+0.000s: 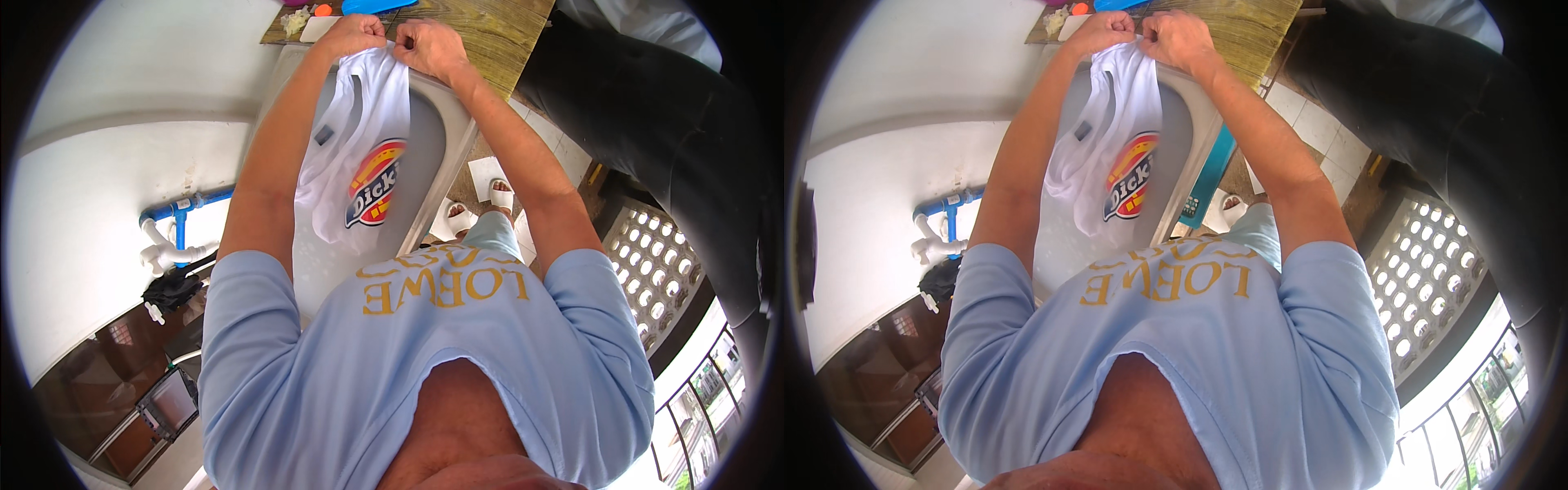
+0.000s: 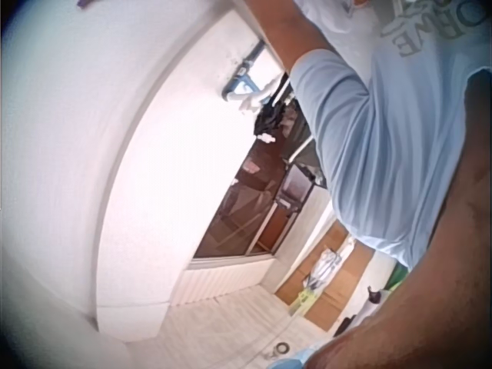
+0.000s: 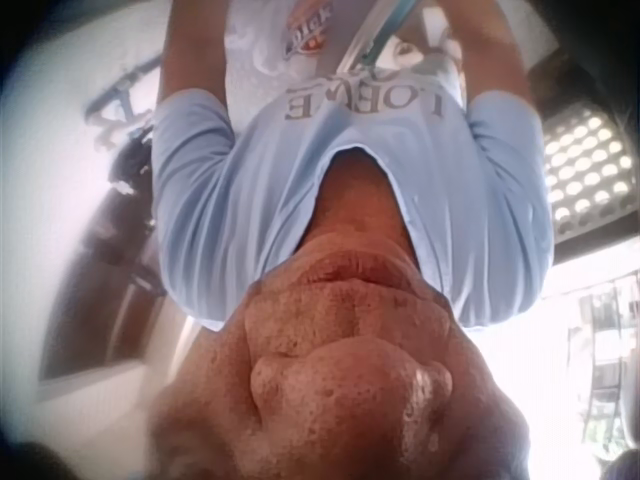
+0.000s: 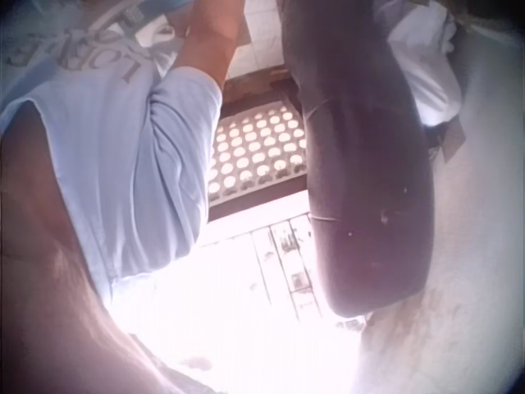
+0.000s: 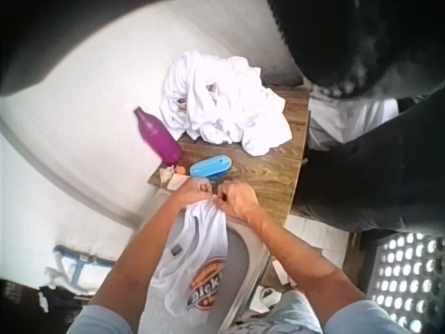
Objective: The person washes white shirts by hand in a basin of soapy water, applying liquid detergent from a purple bottle and scrubbing the fabric before placing a shirt into a top-loading washing machine.
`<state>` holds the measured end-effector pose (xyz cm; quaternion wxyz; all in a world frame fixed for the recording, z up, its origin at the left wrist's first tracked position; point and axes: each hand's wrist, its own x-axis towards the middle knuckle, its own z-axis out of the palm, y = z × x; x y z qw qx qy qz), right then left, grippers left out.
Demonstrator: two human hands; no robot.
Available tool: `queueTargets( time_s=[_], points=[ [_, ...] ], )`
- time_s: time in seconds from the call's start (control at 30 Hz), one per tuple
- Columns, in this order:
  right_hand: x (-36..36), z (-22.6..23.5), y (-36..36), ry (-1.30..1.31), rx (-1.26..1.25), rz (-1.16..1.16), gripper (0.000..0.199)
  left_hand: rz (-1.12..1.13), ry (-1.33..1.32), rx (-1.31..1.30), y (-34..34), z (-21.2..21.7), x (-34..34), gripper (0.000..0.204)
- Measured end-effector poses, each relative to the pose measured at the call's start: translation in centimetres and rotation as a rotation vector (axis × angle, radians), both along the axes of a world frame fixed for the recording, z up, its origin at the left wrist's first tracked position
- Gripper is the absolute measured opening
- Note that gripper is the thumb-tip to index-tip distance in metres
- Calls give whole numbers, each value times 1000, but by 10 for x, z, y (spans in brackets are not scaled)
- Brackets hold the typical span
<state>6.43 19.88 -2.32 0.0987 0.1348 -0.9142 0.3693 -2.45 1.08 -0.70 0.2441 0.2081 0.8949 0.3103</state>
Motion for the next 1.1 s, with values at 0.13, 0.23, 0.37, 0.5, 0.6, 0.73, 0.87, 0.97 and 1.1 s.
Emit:
queueTargets(
  time_s=[0.13,0.23,0.37,0.5,0.6,0.73,0.87,0.97,1.1],
  points=[
    [0,2,-4,5,13,13,13,-9,-12,-7,-9,-3,-5,15],
    [0,-1,-1,15,19,1,14,4,4,-16,-2,-2,-1,14],
    [-2,-3,0,48,7,5,12,-26,9,-6,-1,3,2,14],
    [0,-4,-5,80,6,-8,11,2,-8,5,-6,0,-2,14],
    [-1,-3,0,7,43,5,13,-15,28,-40,3,5,4,10],
    [-3,-6,-3,41,27,5,11,-65,37,-16,-2,2,0,15],
    [0,-3,-4,75,14,19,11,-27,73,-24,-5,-9,-6,17],
    [0,-3,-2,61,32,19,11,-35,66,-27,-3,-12,-7,18],
    [-1,-3,-3,71,-6,11,10,18,60,48,-8,-19,-7,13]
  ],
)
